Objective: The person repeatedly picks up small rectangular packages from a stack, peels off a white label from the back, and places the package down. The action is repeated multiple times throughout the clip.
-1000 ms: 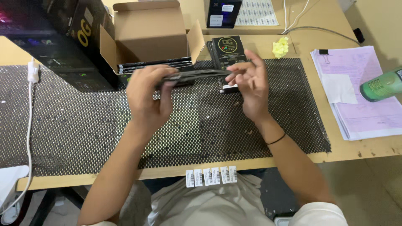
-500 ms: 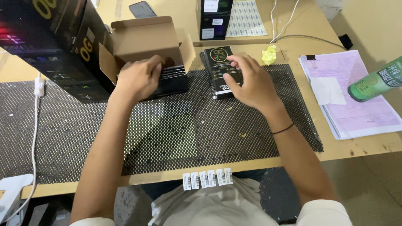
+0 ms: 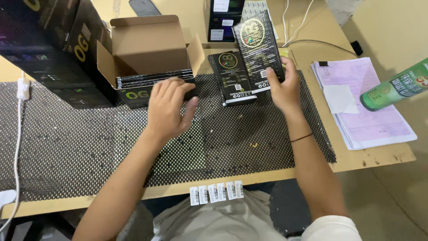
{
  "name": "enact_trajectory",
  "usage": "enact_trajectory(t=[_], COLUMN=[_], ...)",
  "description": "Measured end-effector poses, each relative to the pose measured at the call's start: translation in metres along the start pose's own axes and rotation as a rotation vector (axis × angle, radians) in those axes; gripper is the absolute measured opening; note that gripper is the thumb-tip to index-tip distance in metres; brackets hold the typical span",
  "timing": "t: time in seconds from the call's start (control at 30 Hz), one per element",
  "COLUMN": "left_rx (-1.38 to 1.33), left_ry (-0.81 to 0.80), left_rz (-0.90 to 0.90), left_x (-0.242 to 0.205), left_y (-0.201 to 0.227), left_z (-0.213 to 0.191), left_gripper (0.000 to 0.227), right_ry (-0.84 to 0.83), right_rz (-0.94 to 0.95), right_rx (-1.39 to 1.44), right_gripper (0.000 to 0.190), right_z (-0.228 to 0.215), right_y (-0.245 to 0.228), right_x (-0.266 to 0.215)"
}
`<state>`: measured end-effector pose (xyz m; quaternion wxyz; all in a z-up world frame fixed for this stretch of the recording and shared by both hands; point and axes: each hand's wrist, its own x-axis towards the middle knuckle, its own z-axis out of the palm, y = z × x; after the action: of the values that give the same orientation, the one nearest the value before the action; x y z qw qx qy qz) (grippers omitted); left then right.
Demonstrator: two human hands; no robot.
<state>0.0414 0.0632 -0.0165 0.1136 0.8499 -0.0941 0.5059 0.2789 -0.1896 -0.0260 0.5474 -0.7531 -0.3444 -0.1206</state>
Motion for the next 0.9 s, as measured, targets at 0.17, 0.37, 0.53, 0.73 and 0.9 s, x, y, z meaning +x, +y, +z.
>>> enact_trajectory(t=[0.17,0.37,0.53,0.73,0.9], left_rx=[-0.468,-0.605,-0.453,-0.064,0.123], left_ry=[-0.072,-0.042,-0.047,-0.197,-0.249], left_rz=[-0.352,-0.4,-0.365,0.122,0.274], left_x=[0.007,0.004,0.008,-0.006,-0.014], left_y=[0.039,0.046,0.035,0.028,0.029], left_z=[0.007,0.001,-0.012,-0.006,0.002], left_gripper=[0.096,0.123,0.088,0.071,0.054], right_ry=[-0.222,-0.777,-0.698,-0.675,-0.592], right_rz=[-0.209,-0.283,-0.122,0.016,-0.044], right_rx=[0.16,0.211,0.585,0.243,0.034], right_gripper=[0.032,0.053,0.084,0.006,0.019], right_z=[0.044,0.071,0.049,0.031,0.037], right_y=[-0.056,-0.095,-0.071,-0.076,-0.061], right_x=[-0.039,-0.078,-0.058,-0.039,-0.039])
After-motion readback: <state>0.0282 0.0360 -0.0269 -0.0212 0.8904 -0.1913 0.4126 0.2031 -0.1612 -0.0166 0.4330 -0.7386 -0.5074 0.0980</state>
